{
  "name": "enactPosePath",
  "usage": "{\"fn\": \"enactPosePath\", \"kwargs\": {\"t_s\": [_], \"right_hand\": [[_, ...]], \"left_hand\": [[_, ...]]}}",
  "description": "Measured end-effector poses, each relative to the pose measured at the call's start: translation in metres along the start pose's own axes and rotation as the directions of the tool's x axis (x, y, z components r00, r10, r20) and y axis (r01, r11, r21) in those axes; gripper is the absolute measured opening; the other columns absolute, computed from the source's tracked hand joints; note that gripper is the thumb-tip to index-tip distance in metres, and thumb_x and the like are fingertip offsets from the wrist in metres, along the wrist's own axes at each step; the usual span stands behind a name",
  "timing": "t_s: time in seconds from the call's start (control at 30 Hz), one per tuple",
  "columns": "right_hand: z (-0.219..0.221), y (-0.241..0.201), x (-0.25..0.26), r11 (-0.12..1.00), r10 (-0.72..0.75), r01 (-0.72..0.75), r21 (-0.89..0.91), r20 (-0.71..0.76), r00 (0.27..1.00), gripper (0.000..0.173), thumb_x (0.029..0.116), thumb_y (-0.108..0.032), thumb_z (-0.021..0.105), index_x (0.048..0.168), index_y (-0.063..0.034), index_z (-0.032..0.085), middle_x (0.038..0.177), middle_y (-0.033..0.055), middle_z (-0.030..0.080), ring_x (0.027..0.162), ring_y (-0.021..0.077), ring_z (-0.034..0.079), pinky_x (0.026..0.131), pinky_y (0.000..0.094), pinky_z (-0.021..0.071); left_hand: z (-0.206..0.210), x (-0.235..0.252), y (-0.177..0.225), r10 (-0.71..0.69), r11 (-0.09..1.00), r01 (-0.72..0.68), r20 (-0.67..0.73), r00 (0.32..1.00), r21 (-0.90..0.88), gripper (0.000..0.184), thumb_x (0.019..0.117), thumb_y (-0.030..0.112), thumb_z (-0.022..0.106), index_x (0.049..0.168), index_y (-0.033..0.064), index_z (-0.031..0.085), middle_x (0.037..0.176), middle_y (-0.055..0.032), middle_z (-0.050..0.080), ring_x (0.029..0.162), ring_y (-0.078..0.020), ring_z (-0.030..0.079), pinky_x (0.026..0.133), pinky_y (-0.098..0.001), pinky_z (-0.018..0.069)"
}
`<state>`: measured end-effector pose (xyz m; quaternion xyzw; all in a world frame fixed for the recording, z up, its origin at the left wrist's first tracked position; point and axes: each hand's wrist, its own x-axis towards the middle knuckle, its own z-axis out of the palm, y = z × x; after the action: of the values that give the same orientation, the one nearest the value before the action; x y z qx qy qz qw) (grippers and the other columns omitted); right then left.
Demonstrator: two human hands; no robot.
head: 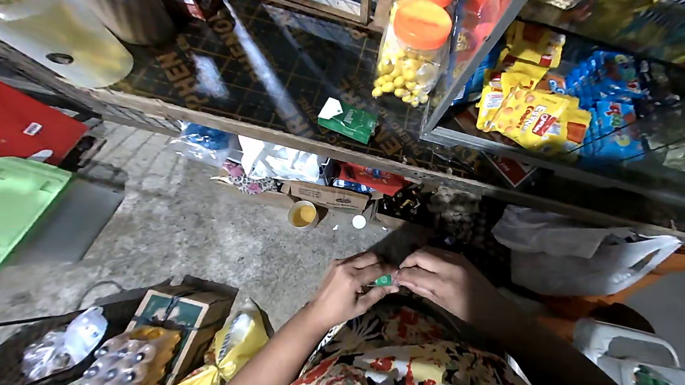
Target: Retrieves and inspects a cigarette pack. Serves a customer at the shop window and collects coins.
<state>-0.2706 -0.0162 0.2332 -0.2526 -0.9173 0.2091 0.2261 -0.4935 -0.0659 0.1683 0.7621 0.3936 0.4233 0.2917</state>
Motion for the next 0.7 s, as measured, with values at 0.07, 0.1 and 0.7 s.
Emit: {"fn": "enactPosePath", "kwargs": {"t_s": [0.07, 0.1, 0.7], "right_hand": [[-0.003, -0.002, 0.006, 0.995, -0.025, 0.03, -0.091, 0.053, 0.998, 0.016, 0.0995, -0.019, 0.063, 0.096, -0.0087, 0.074, 0.091, 0.0073, 0.07, 0.082, 0.0194, 0.069, 0.072, 0.0287, 0.0586], [-0.004, -0.004, 0.009, 0.988, -0.045, 0.055, -0.143, 0.072, 0.996, 0.015, 0.0993, -0.018, 0.063, 0.095, -0.0075, 0.073, 0.089, 0.0081, 0.069, 0.078, 0.0214, 0.069, 0.066, 0.0312, 0.0587], [0.006, -0.002, 0.022, 0.908, -0.229, 0.277, -0.314, 0.182, 0.956, 0.014, 0.0943, -0.003, 0.057, 0.085, 0.0001, 0.068, 0.081, 0.0128, 0.067, 0.059, 0.0233, 0.065, 0.05, 0.0318, 0.0548]], "left_hand": [[-0.001, 0.001, -0.002, -0.039, 0.998, 0.04, 0.012, 0.999, -0.056, 0.029, 0.0961, 0.03, 0.07, 0.104, 0.0033, 0.077, 0.092, -0.011, 0.072, 0.085, -0.0133, 0.069, 0.079, -0.0251, 0.0558], [-0.003, 0.002, -0.002, -0.065, 0.993, 0.067, 0.024, 0.998, -0.092, 0.028, 0.0941, 0.029, 0.073, 0.103, 0.0026, 0.077, 0.092, -0.011, 0.072, 0.086, -0.0119, 0.069, 0.08, -0.0236, 0.0555], [-0.005, 0.009, -0.008, -0.226, 0.929, 0.235, 0.064, 0.972, -0.285, 0.029, 0.0795, 0.021, 0.085, 0.093, -0.0031, 0.076, 0.089, -0.0094, 0.074, 0.088, -0.0026, 0.068, 0.084, -0.0162, 0.0529]]}}
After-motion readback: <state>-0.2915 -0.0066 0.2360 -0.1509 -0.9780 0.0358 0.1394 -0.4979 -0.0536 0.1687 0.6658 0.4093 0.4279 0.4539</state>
